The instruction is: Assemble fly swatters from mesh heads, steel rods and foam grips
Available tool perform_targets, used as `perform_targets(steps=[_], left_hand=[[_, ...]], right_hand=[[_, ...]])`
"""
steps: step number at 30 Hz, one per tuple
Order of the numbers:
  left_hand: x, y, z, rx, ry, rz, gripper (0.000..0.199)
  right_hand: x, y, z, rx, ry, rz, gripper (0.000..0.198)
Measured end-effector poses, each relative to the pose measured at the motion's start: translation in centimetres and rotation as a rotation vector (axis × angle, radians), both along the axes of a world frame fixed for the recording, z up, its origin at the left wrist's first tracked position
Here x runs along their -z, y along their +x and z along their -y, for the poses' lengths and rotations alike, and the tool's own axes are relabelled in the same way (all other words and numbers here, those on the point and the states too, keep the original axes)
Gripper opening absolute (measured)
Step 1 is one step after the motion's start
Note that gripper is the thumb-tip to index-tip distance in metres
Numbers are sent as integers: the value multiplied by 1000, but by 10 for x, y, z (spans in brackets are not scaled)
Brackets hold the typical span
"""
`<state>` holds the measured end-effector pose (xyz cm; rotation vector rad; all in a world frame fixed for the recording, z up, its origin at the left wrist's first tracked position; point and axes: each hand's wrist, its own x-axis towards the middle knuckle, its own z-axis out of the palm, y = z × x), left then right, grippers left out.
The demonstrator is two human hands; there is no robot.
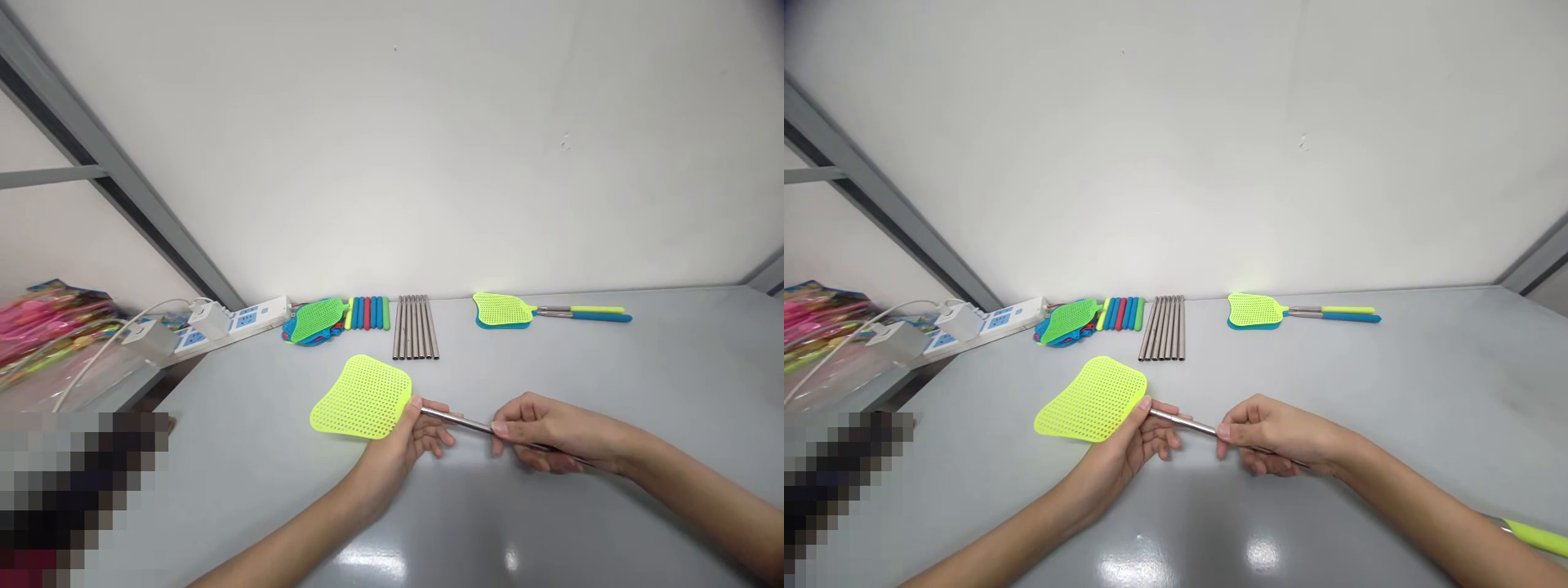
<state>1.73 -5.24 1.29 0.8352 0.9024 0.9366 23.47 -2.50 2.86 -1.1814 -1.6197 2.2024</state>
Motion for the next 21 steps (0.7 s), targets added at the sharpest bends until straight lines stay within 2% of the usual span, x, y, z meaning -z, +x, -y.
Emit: perform_targets(steps=[4,10,21], left_hand=[[2,-2,-1,6,-14,41,31],[3,-3,-1,-12,-38,65,28],[4,-3,-1,-18,-34,73,25]], right_hand=[[1,-2,1,18,87,51,32],[3,-5,2,40,336,136,34],[4,-5,1,15,341,118,40]])
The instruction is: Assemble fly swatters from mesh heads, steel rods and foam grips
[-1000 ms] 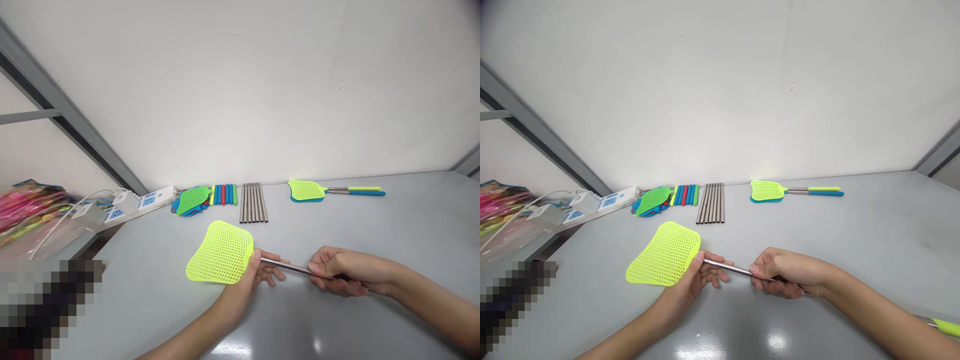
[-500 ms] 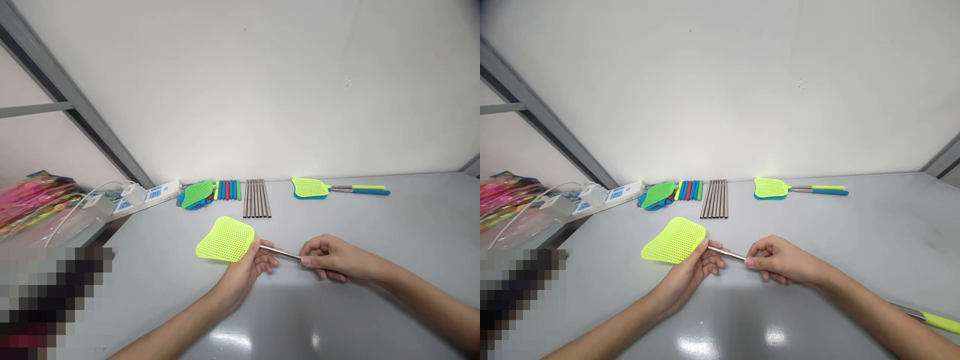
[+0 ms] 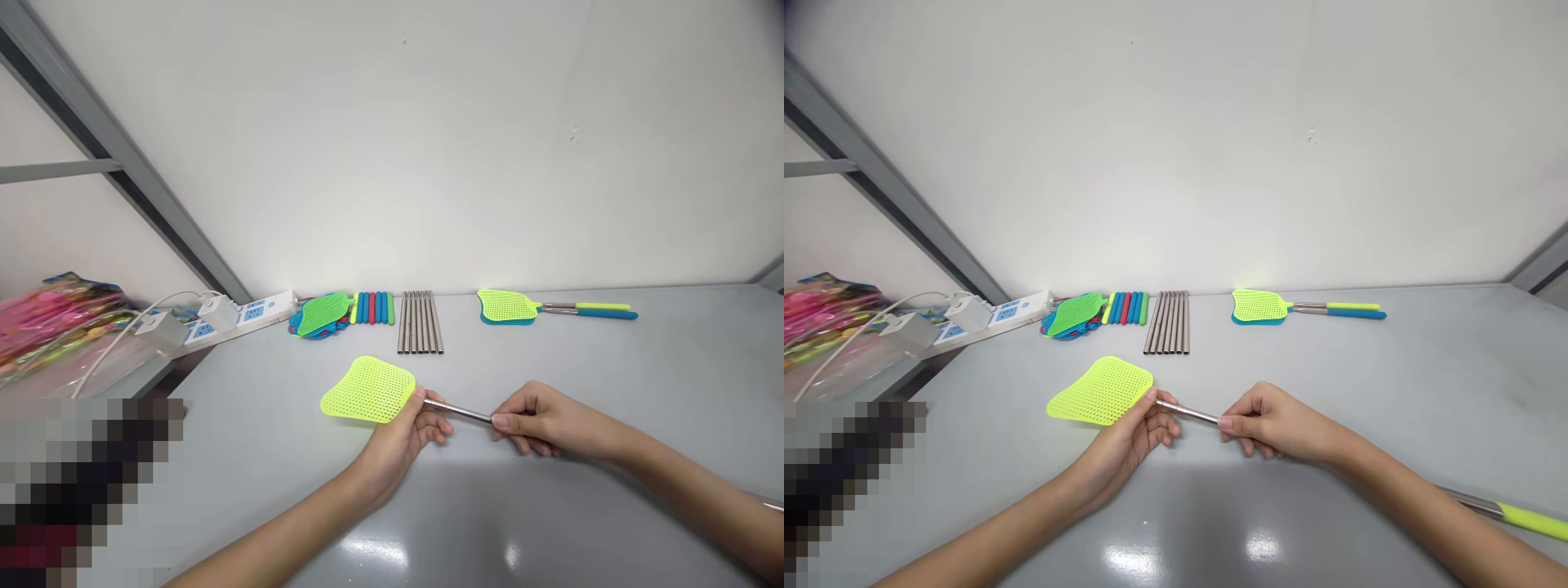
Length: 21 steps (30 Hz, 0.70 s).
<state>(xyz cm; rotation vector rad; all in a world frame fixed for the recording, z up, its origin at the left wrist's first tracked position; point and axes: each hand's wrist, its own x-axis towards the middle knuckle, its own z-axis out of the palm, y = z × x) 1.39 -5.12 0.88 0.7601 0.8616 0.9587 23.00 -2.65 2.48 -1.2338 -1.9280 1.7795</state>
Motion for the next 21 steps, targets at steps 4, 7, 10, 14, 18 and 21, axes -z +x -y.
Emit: perform_targets(steps=[4,7,10,14,18,21], left_hand=[[-1,1,0,-23,-17,10,22],[-2,3,1,-51,-20,18,21],[-2,3,1,-66,-21,27,21],[-2,3,0,-79,-29,28,21],[-1,2,0,-60,-20,27,23],[-2,4,1,-93,-4,13,23]], right_hand=[[2,-1,0,-13,3,1,40],[2,-1,0,-5,-1,2,40],[3,-1,0,-4,-5,-1,39],[4,-1,-1,0,24,16,39],[5,-2,-2,1,42,34,41],[4,-2,-1,0,44,39,41]])
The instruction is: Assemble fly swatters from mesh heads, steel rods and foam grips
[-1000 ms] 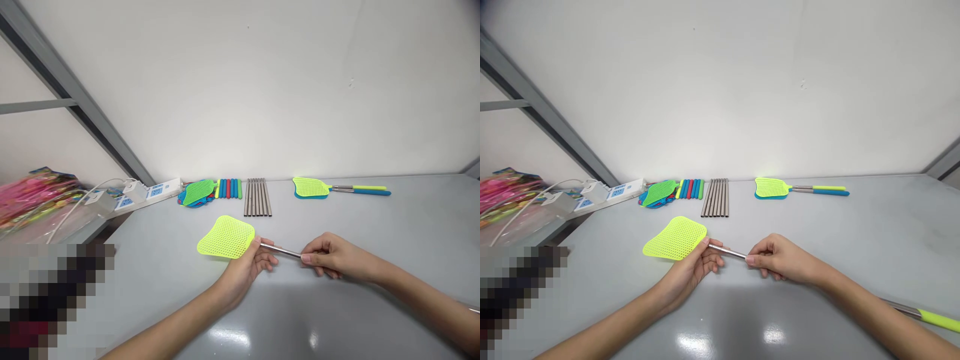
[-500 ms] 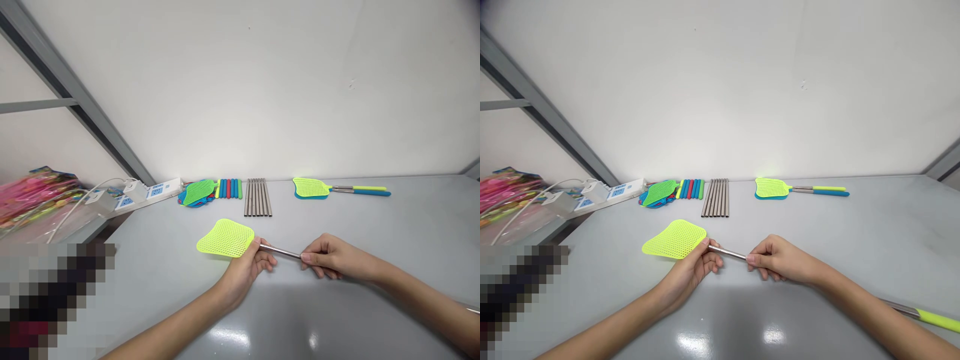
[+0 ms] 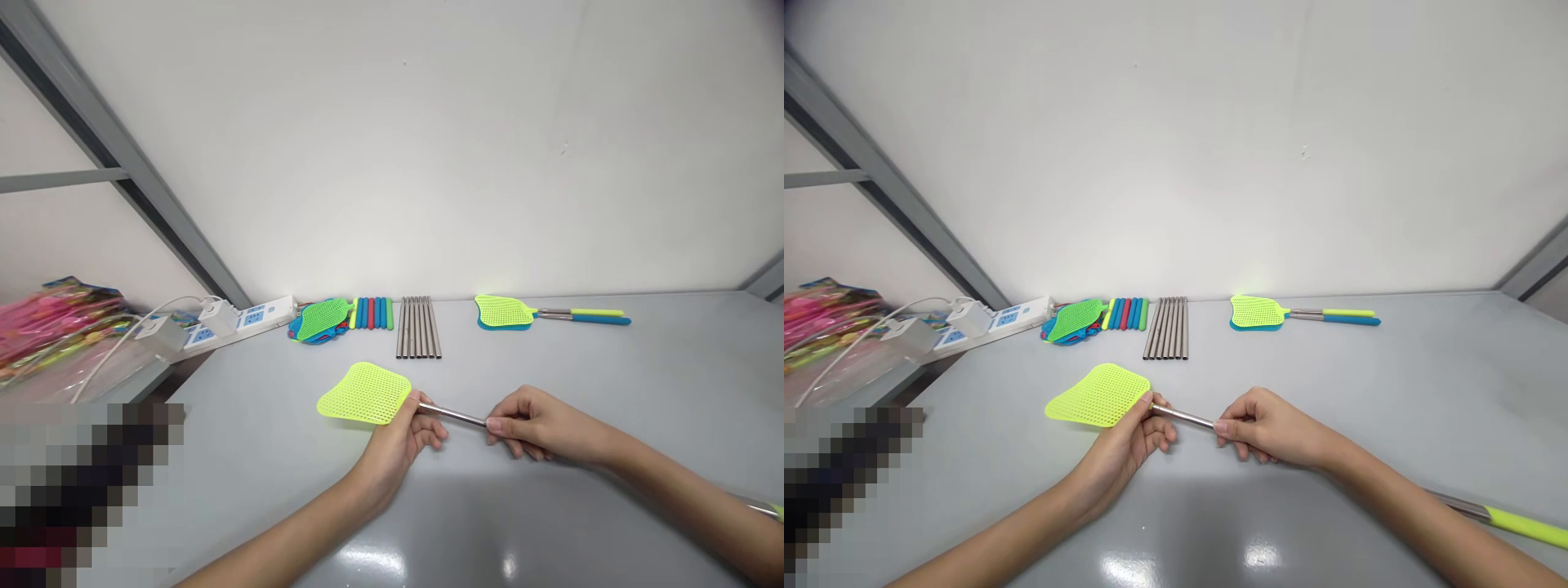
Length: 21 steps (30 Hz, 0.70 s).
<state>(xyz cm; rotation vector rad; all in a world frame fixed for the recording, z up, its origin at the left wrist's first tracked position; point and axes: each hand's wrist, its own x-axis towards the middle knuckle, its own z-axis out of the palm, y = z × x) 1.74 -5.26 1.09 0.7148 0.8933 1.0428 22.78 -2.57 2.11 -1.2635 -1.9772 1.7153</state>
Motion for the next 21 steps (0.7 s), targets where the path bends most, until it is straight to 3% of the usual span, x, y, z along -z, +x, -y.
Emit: perform_targets(steps=[7,13,19,21], left_hand=[[-6,1,1,-296,17,-57,32],[-5,-3,-5,-325,-48,25,27],[1,-3,-8,-383,-42,50,27],[3,-3,-8,-413,-43,52,27]], right_hand=[[-6,-4,0,-3,18,-13,39],[-4,-18,-11,-10,-21,-36,37],[-5,-39,-24,65,136,66,24],[-6,-43,-28,70,104,74,23]])
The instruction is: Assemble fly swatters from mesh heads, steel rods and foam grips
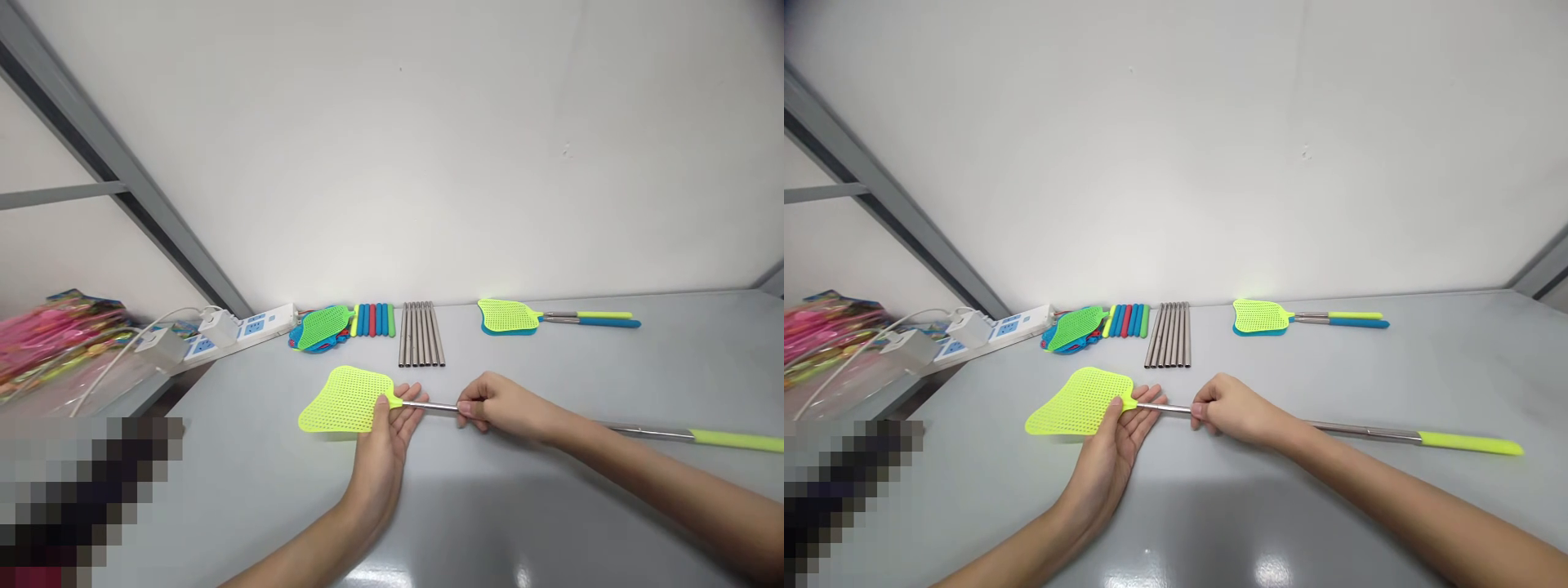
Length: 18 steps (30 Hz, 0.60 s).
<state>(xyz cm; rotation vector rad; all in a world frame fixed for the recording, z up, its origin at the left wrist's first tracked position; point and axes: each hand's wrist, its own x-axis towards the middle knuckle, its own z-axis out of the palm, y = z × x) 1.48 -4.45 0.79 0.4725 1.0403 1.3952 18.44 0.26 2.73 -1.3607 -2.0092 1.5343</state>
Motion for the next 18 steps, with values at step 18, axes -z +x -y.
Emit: perform_targets(steps=[18], left_hand=[[3,2,6,54,46,-41,31]], right_hand=[[11,2,-37,-326,-918,-336,16]])
